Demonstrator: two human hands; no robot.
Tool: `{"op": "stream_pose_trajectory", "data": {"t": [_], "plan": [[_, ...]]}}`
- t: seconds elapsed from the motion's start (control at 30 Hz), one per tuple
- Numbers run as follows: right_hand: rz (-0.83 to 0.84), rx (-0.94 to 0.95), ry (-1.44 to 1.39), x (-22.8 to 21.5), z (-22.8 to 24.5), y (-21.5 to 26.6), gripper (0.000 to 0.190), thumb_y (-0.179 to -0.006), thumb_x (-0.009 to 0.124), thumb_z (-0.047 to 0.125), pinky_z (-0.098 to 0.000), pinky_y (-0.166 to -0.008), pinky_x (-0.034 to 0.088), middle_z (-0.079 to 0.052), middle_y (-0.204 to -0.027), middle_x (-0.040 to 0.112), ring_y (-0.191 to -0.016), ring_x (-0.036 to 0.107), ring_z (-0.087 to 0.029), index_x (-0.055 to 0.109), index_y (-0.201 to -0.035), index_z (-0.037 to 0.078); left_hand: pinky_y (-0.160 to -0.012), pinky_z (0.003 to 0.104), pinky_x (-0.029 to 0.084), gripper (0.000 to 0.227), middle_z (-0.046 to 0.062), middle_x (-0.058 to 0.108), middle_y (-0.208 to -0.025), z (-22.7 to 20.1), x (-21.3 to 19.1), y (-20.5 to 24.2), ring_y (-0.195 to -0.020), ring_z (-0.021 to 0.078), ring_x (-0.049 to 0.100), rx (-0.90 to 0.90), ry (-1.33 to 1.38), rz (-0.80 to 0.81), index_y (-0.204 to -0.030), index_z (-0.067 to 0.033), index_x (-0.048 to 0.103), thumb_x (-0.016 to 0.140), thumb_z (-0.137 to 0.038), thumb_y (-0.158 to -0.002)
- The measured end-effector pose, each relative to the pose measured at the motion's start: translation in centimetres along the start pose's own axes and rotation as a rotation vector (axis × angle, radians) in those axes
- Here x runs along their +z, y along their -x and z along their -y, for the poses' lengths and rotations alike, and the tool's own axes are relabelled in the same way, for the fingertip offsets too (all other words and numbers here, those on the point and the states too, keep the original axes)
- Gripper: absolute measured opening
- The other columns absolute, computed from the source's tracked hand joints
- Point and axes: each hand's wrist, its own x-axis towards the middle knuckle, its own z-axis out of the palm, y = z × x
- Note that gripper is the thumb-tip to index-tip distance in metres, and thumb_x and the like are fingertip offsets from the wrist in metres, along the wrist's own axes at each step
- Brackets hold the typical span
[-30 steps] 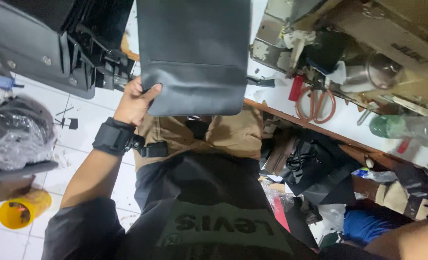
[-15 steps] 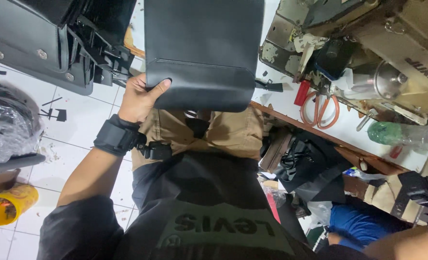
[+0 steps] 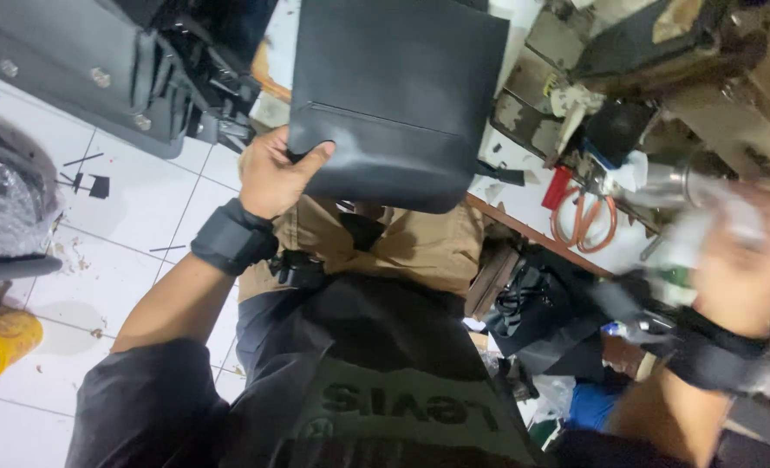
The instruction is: The person cleans and finishes leather bags by wiping their surfaces and using a lighter to singe loose threads.
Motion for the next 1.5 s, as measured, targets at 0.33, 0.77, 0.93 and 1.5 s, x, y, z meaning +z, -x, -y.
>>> {"op": "stream_pose_trajectory", "data": {"t": [0.33,0.77,0.93,1.5], "plan": [[0.603,-0.552,-0.456,26.9,26.7,-6.8,0.011,-0.099,0.07,0.005,-0.0355,-0.082,0.056,-0.012,-0.099,0.073,-0.093,0.071,-0.026,0.072,-0.109,0.002,-0.084,0.023,0.056,0.021,-0.001,0.076,-0.104,5.8,1.2,-1.1,-0.092,0.0028,0.067,0.062,0.426,0.106,-0.117,0.0003,0.071,0.074,-0.006,-0.097],[0.536,-0.616,-0.182,28.3,25.0,-6.3,0.005,-0.091,0.067,-0.004,-0.0452,-0.079,0.052,-0.017,-0.092,0.06,-0.09,0.062,-0.037,0.065,-0.094,-0.002,-0.08,0.022,0.052,0.015,-0.002,0.073,-0.098,5.2,1.0,-0.9,-0.088,0.002,0.061,0.096,0.426,0.159,-0.113,0.0028,0.071,0.07,0.001,-0.098],[0.52,-0.551,-0.059,24.8,19.5,-6.0,0.004,-0.092,0.067,-0.004,-0.046,-0.079,0.05,-0.017,-0.092,0.059,-0.09,0.061,-0.036,0.066,-0.095,-0.001,-0.082,0.022,0.054,0.011,-0.002,0.074,-0.099,5.7,1.0,-0.9,-0.089,0.0027,0.063,0.064,0.442,0.164,-0.11,0.0029,0.071,0.071,0.0,-0.099],[0.458,-0.457,0.065,21.6,16.7,-4.9,0.005,-0.09,0.068,-0.002,-0.0452,-0.078,0.049,-0.015,-0.09,0.057,-0.089,0.059,-0.036,0.067,-0.093,0.002,-0.087,0.023,0.054,0.012,0.001,0.074,-0.105,5.3,-0.3,-0.8,-0.094,0.0043,0.064,0.109,0.37,0.148,-0.112,0.0015,0.07,0.073,-0.003,-0.101]]}}
